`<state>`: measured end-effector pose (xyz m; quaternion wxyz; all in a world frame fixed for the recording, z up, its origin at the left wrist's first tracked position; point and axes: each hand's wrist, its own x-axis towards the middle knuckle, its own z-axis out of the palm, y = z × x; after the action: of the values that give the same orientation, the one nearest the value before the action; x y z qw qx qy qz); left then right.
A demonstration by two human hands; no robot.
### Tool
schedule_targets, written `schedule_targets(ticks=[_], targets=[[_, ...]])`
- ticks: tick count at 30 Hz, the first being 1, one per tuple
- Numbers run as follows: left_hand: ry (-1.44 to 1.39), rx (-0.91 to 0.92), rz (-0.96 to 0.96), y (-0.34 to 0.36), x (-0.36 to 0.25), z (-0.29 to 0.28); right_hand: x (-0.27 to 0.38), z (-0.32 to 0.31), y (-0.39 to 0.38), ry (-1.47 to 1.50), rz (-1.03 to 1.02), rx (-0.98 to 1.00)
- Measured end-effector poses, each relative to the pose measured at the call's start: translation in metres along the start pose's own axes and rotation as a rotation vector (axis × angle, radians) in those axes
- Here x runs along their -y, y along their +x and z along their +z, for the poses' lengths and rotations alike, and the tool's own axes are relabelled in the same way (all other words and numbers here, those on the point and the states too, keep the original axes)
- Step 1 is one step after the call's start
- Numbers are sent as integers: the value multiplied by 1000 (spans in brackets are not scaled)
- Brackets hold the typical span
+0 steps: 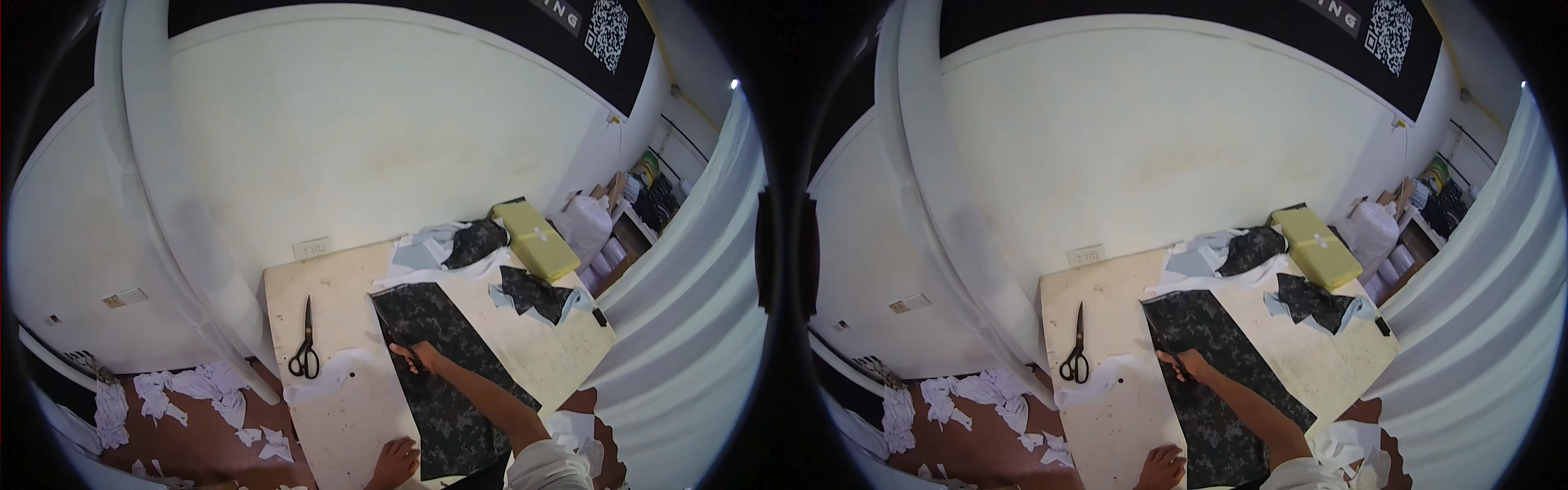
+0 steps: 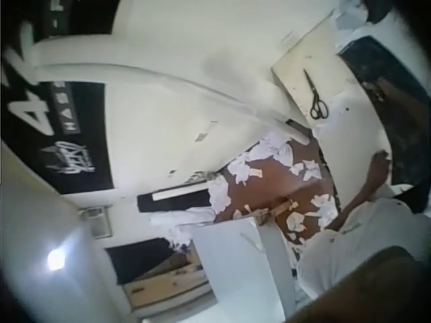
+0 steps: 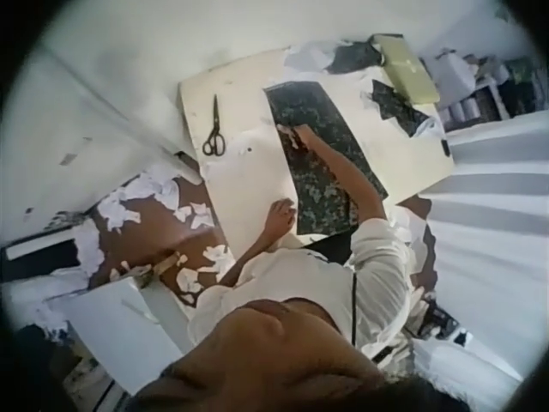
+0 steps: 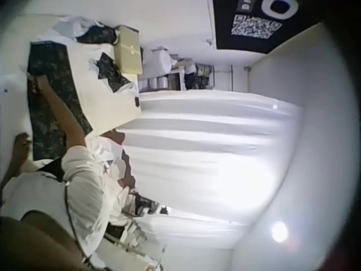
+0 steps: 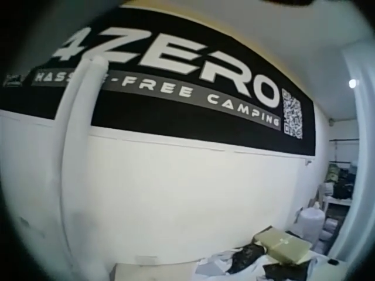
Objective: Cutting a piece of camouflage fabric into a specific pattern using scissors on a workbench.
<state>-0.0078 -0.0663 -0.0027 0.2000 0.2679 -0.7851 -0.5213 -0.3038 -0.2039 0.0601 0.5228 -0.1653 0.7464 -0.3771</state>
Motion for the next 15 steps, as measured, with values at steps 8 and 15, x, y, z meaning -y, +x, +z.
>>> schedule_targets(ticks=[8, 15], targets=[[489, 11, 416, 8, -4, -12, 0, -3, -7, -49, -77, -21], [470, -21, 399, 23, -13, -12, -27, -5, -67, -68, -153, -79]])
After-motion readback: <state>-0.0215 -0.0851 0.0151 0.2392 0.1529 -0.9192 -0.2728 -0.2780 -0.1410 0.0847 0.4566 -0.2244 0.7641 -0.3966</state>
